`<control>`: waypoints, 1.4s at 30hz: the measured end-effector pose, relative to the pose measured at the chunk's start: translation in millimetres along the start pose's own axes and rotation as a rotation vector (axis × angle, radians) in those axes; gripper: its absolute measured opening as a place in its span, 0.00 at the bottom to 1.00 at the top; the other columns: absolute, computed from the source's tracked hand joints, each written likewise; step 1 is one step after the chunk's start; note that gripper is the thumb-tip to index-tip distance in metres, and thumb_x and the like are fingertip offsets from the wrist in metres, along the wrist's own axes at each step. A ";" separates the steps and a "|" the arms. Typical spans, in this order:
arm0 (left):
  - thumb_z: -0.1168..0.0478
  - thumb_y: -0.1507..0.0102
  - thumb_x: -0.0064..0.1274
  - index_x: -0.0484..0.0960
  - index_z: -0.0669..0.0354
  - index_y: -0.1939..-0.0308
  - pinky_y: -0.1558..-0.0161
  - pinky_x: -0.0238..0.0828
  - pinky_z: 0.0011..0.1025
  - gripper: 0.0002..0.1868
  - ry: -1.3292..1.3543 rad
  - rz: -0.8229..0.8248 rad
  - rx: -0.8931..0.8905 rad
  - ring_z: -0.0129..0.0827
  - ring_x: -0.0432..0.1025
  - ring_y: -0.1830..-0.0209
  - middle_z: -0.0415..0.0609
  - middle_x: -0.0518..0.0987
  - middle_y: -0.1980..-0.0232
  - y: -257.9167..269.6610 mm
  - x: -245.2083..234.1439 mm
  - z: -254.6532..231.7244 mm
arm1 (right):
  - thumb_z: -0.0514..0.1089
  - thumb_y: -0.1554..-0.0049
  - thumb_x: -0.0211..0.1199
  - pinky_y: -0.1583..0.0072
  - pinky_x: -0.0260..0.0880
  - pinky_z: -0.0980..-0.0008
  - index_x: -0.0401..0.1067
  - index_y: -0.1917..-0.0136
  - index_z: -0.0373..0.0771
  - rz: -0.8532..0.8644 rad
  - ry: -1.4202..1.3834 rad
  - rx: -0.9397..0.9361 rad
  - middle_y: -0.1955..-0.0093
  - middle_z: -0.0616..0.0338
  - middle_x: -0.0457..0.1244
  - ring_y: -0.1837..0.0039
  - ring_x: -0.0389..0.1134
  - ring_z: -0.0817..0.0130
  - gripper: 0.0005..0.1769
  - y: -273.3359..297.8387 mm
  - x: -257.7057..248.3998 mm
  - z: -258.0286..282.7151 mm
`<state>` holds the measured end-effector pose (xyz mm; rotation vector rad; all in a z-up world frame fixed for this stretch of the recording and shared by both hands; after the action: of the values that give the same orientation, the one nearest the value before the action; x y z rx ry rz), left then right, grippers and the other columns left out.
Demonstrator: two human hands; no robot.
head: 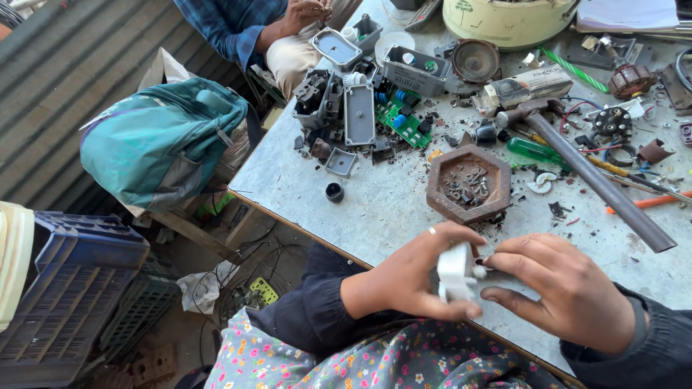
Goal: The person uses pliers and a hammer to disassemble a white plastic electrical component. They repeatedly grip and pull internal parts, then strike the component with a hammer to remove a pin, continuing to extract pieces with pliers.
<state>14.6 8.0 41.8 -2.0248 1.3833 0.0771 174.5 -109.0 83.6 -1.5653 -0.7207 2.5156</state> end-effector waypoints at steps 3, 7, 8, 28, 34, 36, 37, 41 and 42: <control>0.44 0.41 0.69 0.66 0.60 0.32 0.40 0.70 0.33 0.43 -0.024 0.050 0.055 0.41 0.73 0.44 0.53 0.75 0.42 -4.2 4.0 -6.0 | 0.49 0.57 0.73 0.47 0.68 0.56 0.74 0.52 0.39 0.001 0.026 -0.048 0.52 0.55 0.67 0.48 0.69 0.52 0.21 0.0 3.0 3.1; 0.43 0.41 0.68 0.67 0.60 0.33 0.40 0.70 0.33 0.42 -0.019 0.049 0.060 0.42 0.73 0.45 0.53 0.76 0.43 -8.3 2.6 -10.2 | 0.45 0.57 0.73 0.48 0.69 0.57 0.74 0.53 0.38 0.054 -0.022 -0.018 0.52 0.55 0.68 0.49 0.70 0.53 0.19 1.2 7.4 0.9; 0.43 0.42 0.68 0.68 0.60 0.33 0.40 0.71 0.33 0.42 -0.038 0.050 0.060 0.42 0.73 0.45 0.53 0.76 0.44 -9.0 1.7 -10.6 | 0.45 0.58 0.73 0.48 0.69 0.57 0.74 0.53 0.38 0.047 -0.003 -0.014 0.52 0.54 0.68 0.49 0.70 0.52 0.19 1.5 8.1 0.3; 0.40 0.42 0.65 0.69 0.61 0.33 0.39 0.72 0.34 0.42 -0.028 0.068 -0.004 0.44 0.75 0.42 0.54 0.77 0.42 -2.9 2.4 -10.0 | 0.45 0.54 0.70 0.52 0.71 0.59 0.77 0.51 0.38 0.142 -0.117 0.156 0.53 0.53 0.70 0.52 0.72 0.54 0.17 11.8 17.5 -7.2; 0.39 0.42 0.65 0.69 0.60 0.33 0.40 0.73 0.33 0.43 -0.032 0.069 -0.021 0.42 0.76 0.42 0.53 0.78 0.43 -4.0 1.7 -11.5 | 0.45 0.55 0.71 0.49 0.71 0.58 0.76 0.52 0.37 0.119 -0.068 0.023 0.52 0.54 0.69 0.49 0.72 0.54 0.18 12.0 17.6 -4.7; 0.38 0.43 0.65 0.69 0.60 0.33 0.41 0.73 0.33 0.44 -0.024 0.066 -0.027 0.42 0.76 0.44 0.53 0.78 0.43 -4.0 1.2 -11.4 | 0.46 0.55 0.70 0.49 0.71 0.58 0.75 0.51 0.37 0.117 -0.065 -0.005 0.52 0.54 0.69 0.49 0.72 0.53 0.19 12.3 18.0 -3.6; 0.38 0.43 0.65 0.69 0.60 0.33 0.41 0.73 0.33 0.44 -0.019 0.066 -0.030 0.41 0.76 0.44 0.53 0.78 0.44 -4.2 1.0 -11.3 | 0.46 0.55 0.71 0.49 0.71 0.58 0.75 0.51 0.37 0.115 -0.060 -0.003 0.52 0.54 0.69 0.49 0.71 0.53 0.19 11.8 17.8 -3.7; 0.38 0.44 0.67 0.69 0.60 0.32 0.40 0.74 0.33 0.46 -0.005 0.066 -0.043 0.41 0.75 0.45 0.52 0.78 0.44 -5.0 0.9 -10.4 | 0.46 0.54 0.70 0.50 0.70 0.58 0.74 0.52 0.36 0.103 -0.065 0.003 0.52 0.52 0.68 0.50 0.71 0.52 0.17 8.2 16.3 -3.0; 0.38 0.44 0.68 0.67 0.59 0.31 0.38 0.73 0.34 0.47 -0.004 0.054 -0.029 0.41 0.74 0.43 0.52 0.76 0.42 -5.1 0.4 -11.1 | 0.45 0.54 0.70 0.50 0.70 0.58 0.74 0.53 0.36 0.098 -0.074 0.005 0.52 0.51 0.68 0.50 0.71 0.51 0.17 6.9 15.8 -3.3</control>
<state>15.6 2.6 52.7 -2.0098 1.4426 0.1258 171.1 -108.9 66.4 -1.5507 -0.6610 2.6555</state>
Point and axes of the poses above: each hand's wrist, its own y-axis away from the middle knuckle, its own x-axis out of the palm, z = x × y, the point moved 5 cm from there along -y, towards the middle knuckle
